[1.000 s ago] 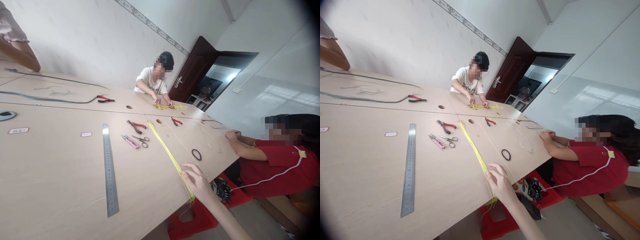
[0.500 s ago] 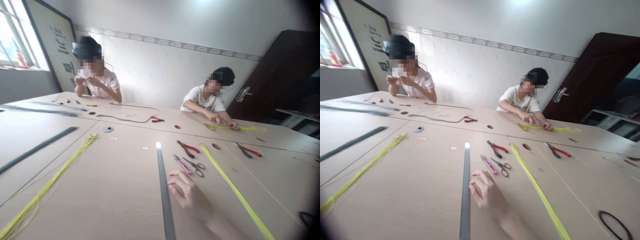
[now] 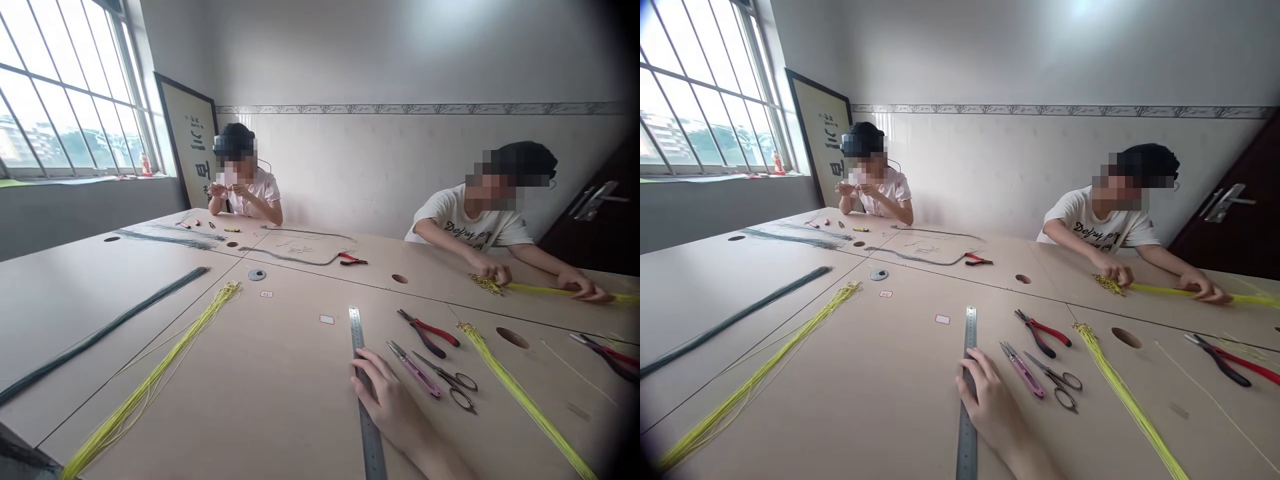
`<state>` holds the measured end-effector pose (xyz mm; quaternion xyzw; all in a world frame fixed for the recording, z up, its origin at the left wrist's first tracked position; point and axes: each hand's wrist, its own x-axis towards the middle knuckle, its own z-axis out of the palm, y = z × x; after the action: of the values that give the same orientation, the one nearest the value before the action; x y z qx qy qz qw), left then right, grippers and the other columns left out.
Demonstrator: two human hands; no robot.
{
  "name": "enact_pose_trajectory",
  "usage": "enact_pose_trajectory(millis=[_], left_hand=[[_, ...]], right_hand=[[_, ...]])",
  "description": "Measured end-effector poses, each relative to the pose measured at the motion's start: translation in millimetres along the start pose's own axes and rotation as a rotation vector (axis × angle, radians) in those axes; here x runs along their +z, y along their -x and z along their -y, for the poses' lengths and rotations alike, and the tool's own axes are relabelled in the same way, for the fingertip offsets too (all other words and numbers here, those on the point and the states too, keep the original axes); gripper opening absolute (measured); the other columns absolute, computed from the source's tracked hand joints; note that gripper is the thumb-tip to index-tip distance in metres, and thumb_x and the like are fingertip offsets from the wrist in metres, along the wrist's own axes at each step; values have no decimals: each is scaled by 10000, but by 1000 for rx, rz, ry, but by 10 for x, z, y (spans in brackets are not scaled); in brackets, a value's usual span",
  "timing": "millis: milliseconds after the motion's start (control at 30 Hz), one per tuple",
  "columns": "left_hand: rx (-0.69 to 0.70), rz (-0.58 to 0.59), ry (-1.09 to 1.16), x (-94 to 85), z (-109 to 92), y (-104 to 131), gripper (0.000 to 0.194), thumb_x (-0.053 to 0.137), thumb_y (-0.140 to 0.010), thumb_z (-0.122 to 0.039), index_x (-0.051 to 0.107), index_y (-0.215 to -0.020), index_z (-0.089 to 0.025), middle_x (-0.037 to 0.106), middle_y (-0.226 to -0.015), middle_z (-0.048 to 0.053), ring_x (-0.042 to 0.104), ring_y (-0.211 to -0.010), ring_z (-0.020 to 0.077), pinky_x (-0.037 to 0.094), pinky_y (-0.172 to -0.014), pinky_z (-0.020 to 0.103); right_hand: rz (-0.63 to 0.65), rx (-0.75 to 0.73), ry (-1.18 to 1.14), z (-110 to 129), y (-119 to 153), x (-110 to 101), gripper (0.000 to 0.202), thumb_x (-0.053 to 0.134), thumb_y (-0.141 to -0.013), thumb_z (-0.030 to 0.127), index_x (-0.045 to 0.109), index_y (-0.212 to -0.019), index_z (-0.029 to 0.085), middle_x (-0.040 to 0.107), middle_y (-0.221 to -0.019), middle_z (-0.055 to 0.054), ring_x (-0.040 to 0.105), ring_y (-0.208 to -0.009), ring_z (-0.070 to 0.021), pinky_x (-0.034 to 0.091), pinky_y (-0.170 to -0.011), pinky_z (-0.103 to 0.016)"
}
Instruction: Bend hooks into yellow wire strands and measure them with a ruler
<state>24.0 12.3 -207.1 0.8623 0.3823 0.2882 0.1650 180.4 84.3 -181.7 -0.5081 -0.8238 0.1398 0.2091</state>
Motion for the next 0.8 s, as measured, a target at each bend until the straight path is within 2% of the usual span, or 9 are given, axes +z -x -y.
enact_pose_trajectory(millis=[67, 100, 233, 333, 400, 533, 800], left_hand=[[-79, -43, -40, -254, 238, -95, 226, 502, -882, -346, 573, -1078, -260, 570, -1118, 57, 579, -947, 174, 527, -750, 318], [-129, -66, -66, -412, 384, -150, 221, 507, -881, -344, 576, -1068, -249, 580, -1105, 71, 581, -916, 176, 528, -739, 328], [-433, -193, -241, -1170, 1083, -336, 231, 488, -898, -322, 585, -983, -130, 615, -915, 43, 601, -770, 152, 523, -689, 325], [-642, -275, -422, -1671, 1570, -356, 228, 491, -896, -315, 577, -1010, -137, 603, -998, 65, 593, -854, 171, 511, -760, 367], [-715, -267, -517, -1883, 1799, -321, 228, 505, -888, -307, 576, -1028, -141, 591, -1057, 76, 581, -923, 189, 497, -807, 395], [-745, -150, -644, -2040, 2023, -246, 216, 529, -875, -292, 586, -1031, -154, 576, -1117, 81, 555, -1003, 208, 466, -871, 429], [-706, -13, -757, -2036, 2075, -298, 215, 520, -879, -298, 588, -1031, -162, 570, -1132, 83, 545, -1022, 210, 452, -890, 434]], right_hand=[[-11, -24, -3, -15, -12, 15, 356, 353, -891, 360, 591, -1077, 173, 503, -1286, -124, 457, -1226, -251, 426, -1004, -425], [-17, -37, -4, -24, -16, 22, 353, 354, -888, 355, 593, -1070, 169, 511, -1277, -129, 468, -1216, -254, 433, -995, -429], [-35, -64, -26, -51, -15, 31, 343, 359, -883, 363, 595, -1054, 180, 526, -1260, -130, 488, -1195, -262, 455, -966, -450], [-45, -64, -44, -50, -9, 17, 337, 374, -876, 370, 604, -1042, 188, 535, -1253, -127, 493, -1191, -270, 467, -949, -460], [-47, -62, -48, -48, -7, 10, 339, 387, -871, 375, 610, -1042, 185, 538, -1252, -129, 501, -1183, -274, 467, -949, -464], [-46, -58, -35, -58, -8, 19, 344, 381, -874, 378, 610, -1043, 185, 538, -1252, -126, 502, -1183, -269, 472, -944, -454], [-44, -65, -25, -68, -14, 33, 347, 367, -883, 367, 601, -1054, 175, 537, -1242, -128, 496, -1186, -258, 466, -954, -435]])
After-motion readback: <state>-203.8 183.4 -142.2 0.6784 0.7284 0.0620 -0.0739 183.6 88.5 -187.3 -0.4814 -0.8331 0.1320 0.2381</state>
